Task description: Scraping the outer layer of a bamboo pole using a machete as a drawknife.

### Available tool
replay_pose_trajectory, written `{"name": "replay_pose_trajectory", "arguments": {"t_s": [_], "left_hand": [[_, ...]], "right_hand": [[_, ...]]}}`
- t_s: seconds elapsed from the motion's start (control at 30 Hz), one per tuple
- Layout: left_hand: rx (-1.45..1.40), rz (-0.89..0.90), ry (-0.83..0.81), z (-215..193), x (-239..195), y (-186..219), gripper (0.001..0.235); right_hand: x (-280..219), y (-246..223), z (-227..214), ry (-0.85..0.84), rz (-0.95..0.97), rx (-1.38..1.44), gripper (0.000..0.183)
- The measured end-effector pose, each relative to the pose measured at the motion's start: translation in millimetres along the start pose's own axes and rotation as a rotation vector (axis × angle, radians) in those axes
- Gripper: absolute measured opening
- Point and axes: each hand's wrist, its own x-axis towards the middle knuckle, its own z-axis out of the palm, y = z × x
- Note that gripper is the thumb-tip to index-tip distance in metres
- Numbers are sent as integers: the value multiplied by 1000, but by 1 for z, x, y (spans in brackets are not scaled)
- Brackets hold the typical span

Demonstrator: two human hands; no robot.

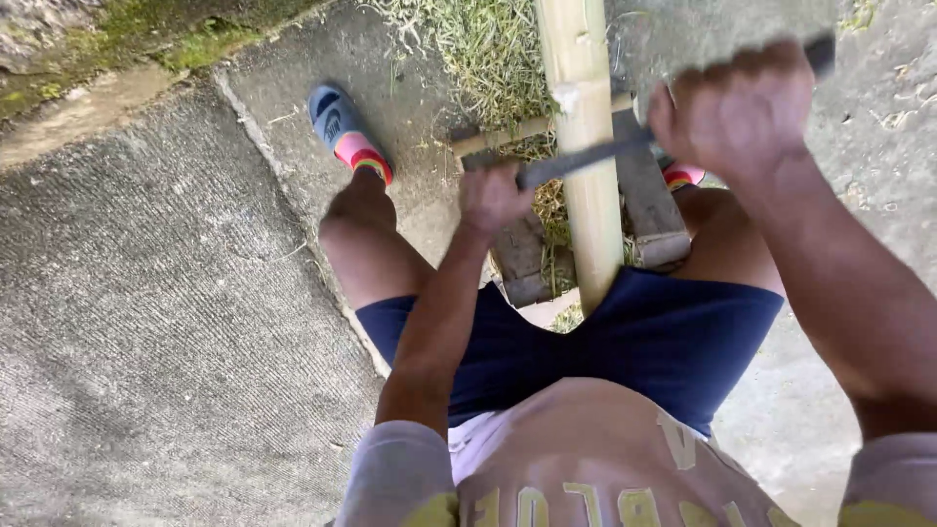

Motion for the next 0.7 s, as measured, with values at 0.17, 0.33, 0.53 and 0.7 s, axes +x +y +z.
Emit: {"name": "replay_pose_trajectory", "arguments": {"t_s": [0.17,0.33,0.53,0.7], "left_hand": [[113,-35,-268,12,25,-24,35],[92,-56,-234,-10,36,-5,29],[138,-185,-467,6,33,-14,33],[160,1,-85,-32,57,-3,21]], "right_hand": [[-33,2,34,-178,31,157,47],[-10,8,22,223,45,-172,33],[-22,2,20,-161,67,137,47],[5,4,17,122,96,-263,30]]}}
